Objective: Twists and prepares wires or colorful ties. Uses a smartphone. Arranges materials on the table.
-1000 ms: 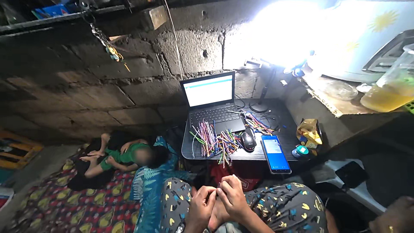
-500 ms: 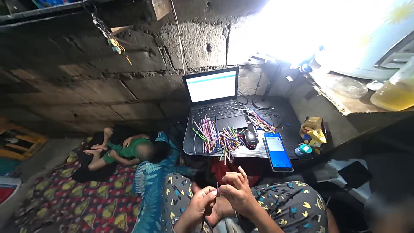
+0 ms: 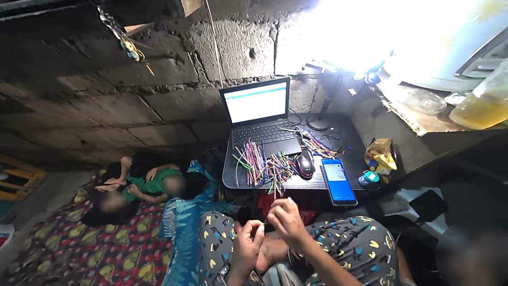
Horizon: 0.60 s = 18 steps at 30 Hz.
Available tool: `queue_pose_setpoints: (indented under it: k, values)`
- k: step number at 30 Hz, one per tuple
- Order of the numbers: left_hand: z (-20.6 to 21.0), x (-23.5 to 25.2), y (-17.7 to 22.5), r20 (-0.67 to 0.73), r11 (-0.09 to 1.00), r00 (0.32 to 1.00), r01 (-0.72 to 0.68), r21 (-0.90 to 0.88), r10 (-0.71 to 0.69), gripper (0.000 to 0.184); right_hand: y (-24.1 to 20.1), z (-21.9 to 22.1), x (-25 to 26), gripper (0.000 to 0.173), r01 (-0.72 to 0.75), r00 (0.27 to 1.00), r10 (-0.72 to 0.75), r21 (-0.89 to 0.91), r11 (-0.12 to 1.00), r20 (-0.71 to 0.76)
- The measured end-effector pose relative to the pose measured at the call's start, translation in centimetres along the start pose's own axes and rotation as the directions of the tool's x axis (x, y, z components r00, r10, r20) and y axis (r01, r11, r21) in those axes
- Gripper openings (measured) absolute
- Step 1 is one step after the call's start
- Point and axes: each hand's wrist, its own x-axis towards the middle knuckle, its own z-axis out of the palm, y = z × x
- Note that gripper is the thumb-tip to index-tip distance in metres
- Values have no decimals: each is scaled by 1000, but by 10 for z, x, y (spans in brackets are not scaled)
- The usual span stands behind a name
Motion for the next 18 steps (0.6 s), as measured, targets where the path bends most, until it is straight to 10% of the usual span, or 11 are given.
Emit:
queue_pose_setpoints:
  k: [8, 18]
  values:
    - [-8, 16, -56, 238, 789, 861, 507, -347, -449, 23, 115, -36, 105, 48, -487, 874, 406, -471, 736, -269]
    - [4, 21, -84, 283, 782, 847, 526, -335, -449, 21, 141, -28, 92, 40, -369, 923, 260, -463, 806, -284]
